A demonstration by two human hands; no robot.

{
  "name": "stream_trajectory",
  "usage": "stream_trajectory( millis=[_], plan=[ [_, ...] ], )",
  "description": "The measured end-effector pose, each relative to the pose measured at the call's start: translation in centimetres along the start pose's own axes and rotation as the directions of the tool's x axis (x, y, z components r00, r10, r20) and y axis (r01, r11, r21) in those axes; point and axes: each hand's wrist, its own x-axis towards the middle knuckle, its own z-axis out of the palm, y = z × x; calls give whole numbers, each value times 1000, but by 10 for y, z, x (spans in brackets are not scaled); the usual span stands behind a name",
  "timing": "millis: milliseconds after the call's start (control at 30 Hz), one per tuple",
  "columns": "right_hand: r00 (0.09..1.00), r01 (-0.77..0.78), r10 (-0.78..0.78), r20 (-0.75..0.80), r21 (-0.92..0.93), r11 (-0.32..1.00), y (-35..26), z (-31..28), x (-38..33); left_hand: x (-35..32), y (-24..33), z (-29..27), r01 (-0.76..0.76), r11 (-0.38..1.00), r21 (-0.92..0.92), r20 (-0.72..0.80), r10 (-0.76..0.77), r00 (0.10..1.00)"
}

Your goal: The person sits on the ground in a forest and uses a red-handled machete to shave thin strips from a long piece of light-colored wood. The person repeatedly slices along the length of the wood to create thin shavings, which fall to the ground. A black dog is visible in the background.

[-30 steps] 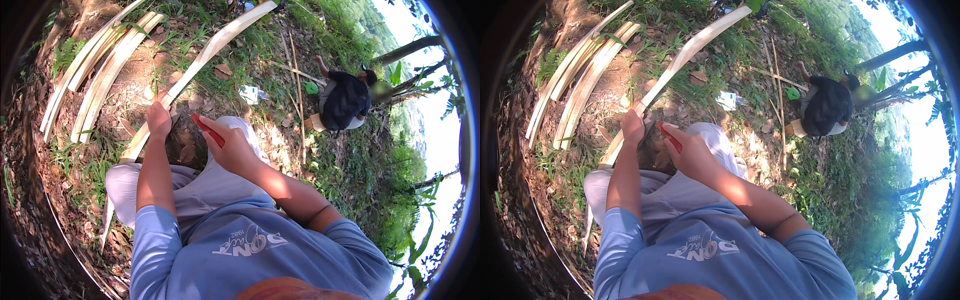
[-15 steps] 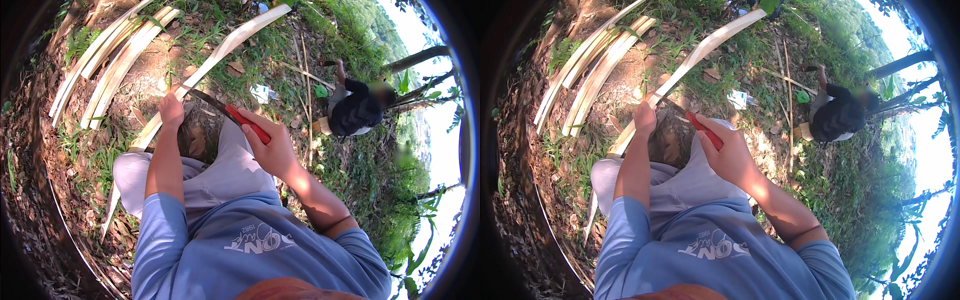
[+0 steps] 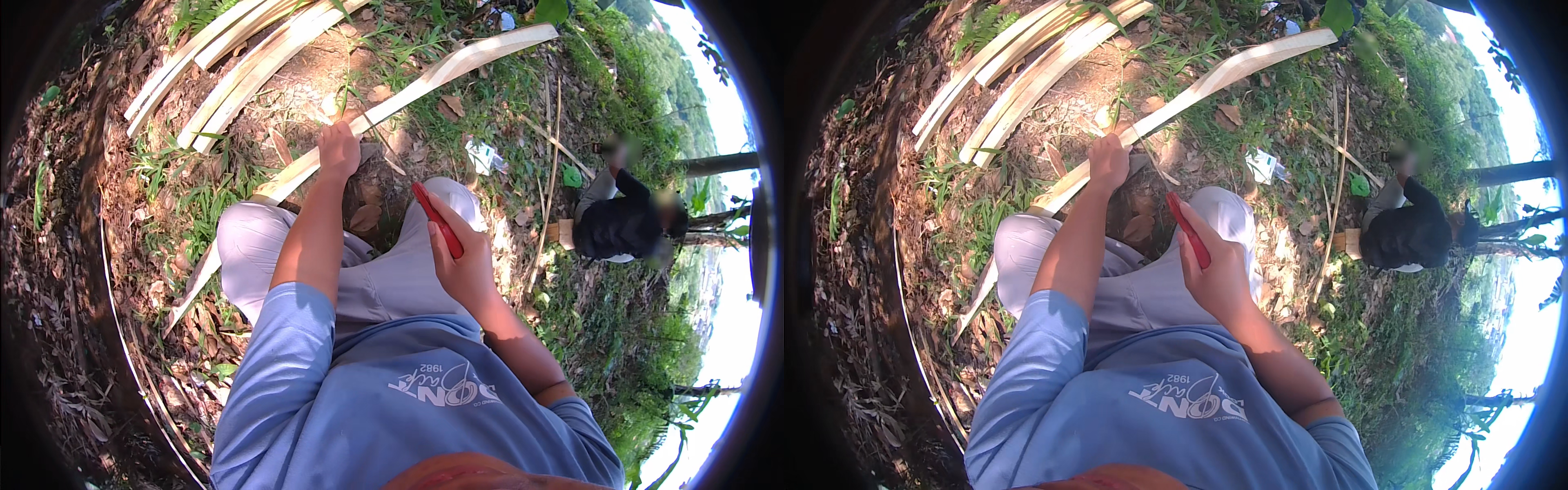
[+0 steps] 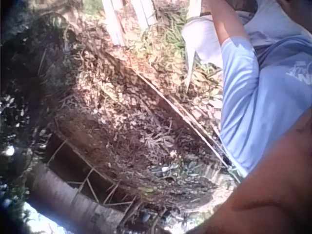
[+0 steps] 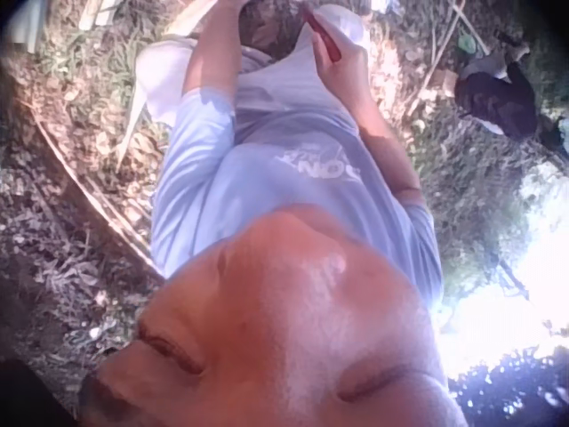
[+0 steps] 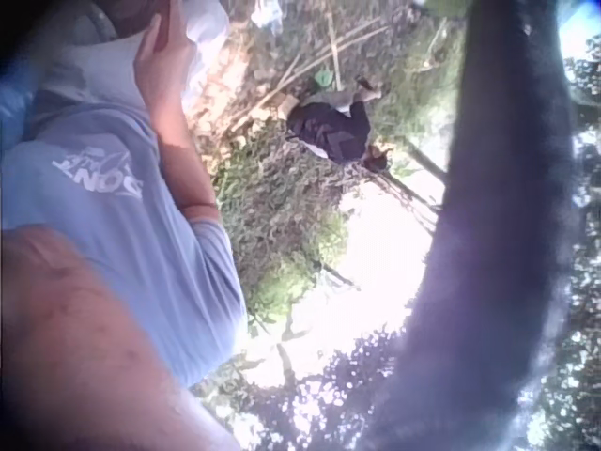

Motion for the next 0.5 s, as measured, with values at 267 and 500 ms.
stream_trajectory(
  millis=[267,500],
  plan=[
    [992,109,-106,-69,38,993,69,54,74,0,12,-6,51,994,98,71,-58,996],
    [989,129,-121,-81,98,987,103,51,87,2,7,0,1,999,41,-10,-1,1000]
  ],
)
